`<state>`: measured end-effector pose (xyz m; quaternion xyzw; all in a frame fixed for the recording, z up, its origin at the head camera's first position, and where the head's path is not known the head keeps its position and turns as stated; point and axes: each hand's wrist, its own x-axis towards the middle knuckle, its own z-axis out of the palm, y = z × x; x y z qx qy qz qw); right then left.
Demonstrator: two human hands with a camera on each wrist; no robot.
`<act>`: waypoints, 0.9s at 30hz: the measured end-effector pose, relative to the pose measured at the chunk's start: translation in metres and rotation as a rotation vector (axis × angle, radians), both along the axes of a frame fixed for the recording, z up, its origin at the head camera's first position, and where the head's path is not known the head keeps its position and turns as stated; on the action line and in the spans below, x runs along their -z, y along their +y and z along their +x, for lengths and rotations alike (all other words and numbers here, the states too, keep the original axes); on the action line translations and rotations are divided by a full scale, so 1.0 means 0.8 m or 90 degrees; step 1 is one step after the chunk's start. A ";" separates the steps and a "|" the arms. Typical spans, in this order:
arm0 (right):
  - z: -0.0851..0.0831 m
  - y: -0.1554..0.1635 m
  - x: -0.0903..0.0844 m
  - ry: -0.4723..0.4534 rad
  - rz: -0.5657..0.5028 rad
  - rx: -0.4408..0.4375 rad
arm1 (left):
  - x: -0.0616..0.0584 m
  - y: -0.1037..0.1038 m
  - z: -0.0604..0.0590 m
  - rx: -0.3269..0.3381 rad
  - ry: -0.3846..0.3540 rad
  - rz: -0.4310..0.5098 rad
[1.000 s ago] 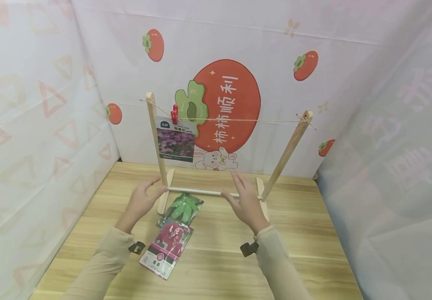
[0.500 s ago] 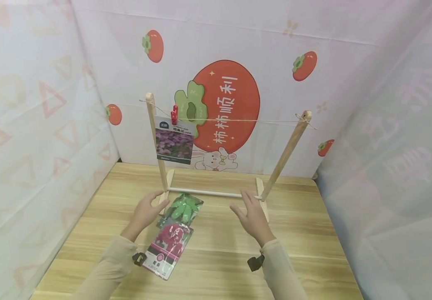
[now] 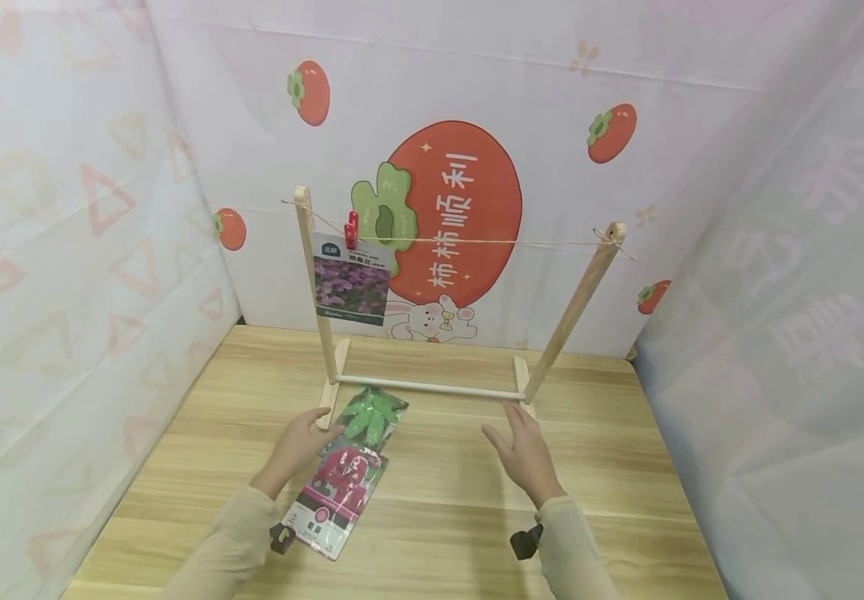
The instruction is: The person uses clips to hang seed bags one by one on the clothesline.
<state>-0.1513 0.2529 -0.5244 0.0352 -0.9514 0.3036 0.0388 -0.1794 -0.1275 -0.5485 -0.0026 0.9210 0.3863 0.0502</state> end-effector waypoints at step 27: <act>0.020 0.041 0.045 -0.121 0.064 0.096 | 0.032 0.004 0.021 -0.011 -0.120 -0.060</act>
